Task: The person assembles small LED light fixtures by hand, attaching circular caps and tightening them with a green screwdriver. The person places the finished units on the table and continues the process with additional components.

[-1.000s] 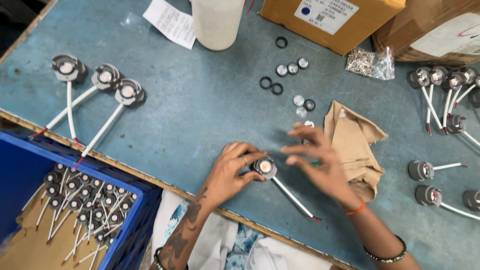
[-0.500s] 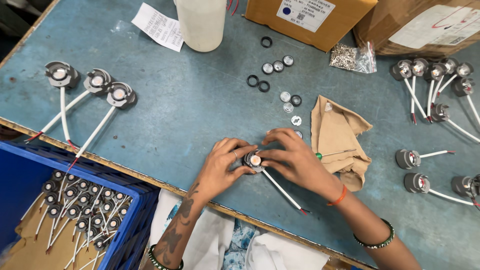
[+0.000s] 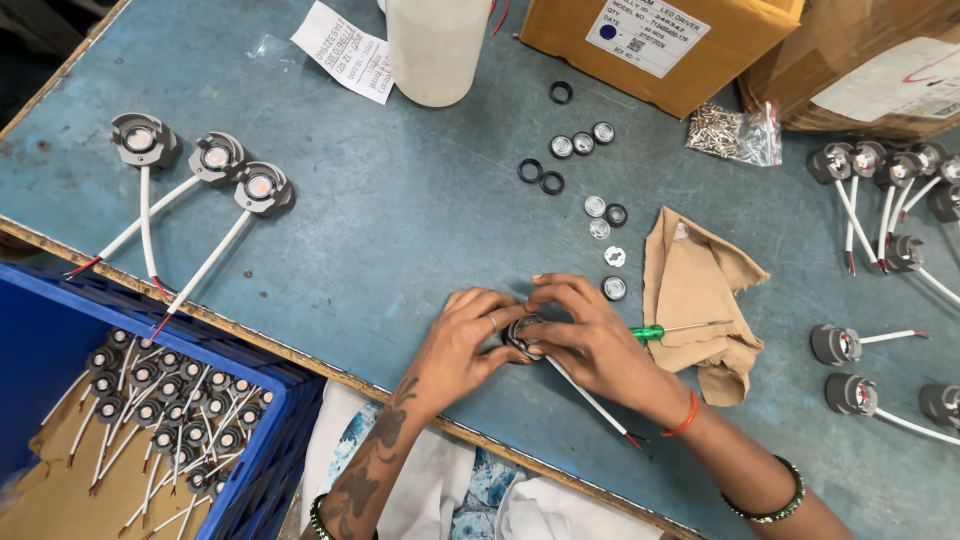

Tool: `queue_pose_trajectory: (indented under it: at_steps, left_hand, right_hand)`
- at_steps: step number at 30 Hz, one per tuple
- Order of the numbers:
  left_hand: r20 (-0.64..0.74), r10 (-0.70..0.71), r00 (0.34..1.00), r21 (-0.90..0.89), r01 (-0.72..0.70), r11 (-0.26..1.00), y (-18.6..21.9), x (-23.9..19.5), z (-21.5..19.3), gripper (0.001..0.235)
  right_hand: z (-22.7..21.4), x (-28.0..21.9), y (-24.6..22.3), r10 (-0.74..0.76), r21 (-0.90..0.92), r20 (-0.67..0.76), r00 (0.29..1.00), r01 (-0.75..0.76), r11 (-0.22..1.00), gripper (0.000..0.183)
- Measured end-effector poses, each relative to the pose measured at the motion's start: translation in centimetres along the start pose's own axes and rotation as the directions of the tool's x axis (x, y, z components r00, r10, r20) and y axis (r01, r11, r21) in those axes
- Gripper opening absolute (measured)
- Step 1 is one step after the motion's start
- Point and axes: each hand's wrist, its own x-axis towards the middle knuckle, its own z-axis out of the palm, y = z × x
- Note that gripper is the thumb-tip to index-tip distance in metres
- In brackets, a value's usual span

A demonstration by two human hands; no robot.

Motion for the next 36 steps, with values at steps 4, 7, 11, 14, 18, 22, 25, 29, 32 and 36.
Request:
queue_pose_trajectory:
  at_steps: [4, 7, 11, 14, 18, 22, 25, 29, 32, 36]
  left_hand:
    - [0.01, -0.01, 1.0, -0.028, 0.01, 1.0, 0.2, 0.2, -0.2, 0.051]
    - [0.013, -0.019, 1.0, -0.04, 0.02, 0.999, 0.3, 0.1, -0.4, 0.053]
    - [0.018, -0.035, 0.999, -0.05, 0.036, 0.998, 0.5, 0.2, -0.4, 0.054]
    - [0.021, -0.064, 0.998, -0.057, 0.065, 0.996, 0.6, 0.3, -0.3, 0.054]
    - [0.014, -0.054, 0.998, -0.044, 0.055, 0.998, 0.5, 0.3, -0.2, 0.054]
    - [0.018, -0.043, 0.999, -0.024, 0.043, 0.999, 0.6, 0.2, -0.2, 0.055]
    - [0.015, -0.031, 0.999, -0.004, 0.031, 1.0, 0.7, 0.3, -0.2, 0.056]
    - [0.017, -0.015, 1.0, 0.02, 0.014, 1.0, 0.3, 0.1, 0.1, 0.055]
    - [0.01, 0.016, 1.0, 0.029, -0.016, 0.999, 0.1, 0.2, 0.1, 0.053]
    - [0.004, 0.036, 0.999, 0.029, -0.036, 0.999, 0.1, 0.1, 0.1, 0.054]
  right_hand:
    - [-0.6, 0.3, 0.4, -0.019, -0.036, 0.027, 0.999, 0.02, 0.999, 0.026]
    - [-1.3, 0.6, 0.7, -0.019, -0.039, 0.059, 0.998, 0.021, 0.999, 0.029]
    - [-1.6, 1.3, 1.4, -0.01, -0.044, 0.068, 0.998, 0.013, 0.999, 0.028]
    - [-1.2, 1.3, 1.7, 0.027, -0.062, 0.043, 0.999, -0.024, 0.998, 0.027]
    - [-0.2, 0.2, 1.7, 0.068, -0.127, -0.027, 0.997, -0.07, 0.989, 0.026]
    - [0.7, -1.1, 1.4, 0.136, -0.08, -0.096, 0.986, -0.144, 0.986, 0.028]
    - [0.9, -1.7, 0.8, 0.195, 0.074, -0.155, 0.968, -0.186, 0.98, 0.028]
    - [0.0, -2.3, 0.8, 0.187, 0.085, -0.271, 0.944, -0.17, 0.982, 0.021]
    - [-0.1, -2.6, 0.3, 0.066, -0.031, -0.208, 0.976, -0.073, 0.997, 0.019]
    - [1.1, -2.1, -1.2, 0.053, -0.081, -0.153, 0.987, -0.066, 0.995, 0.017]
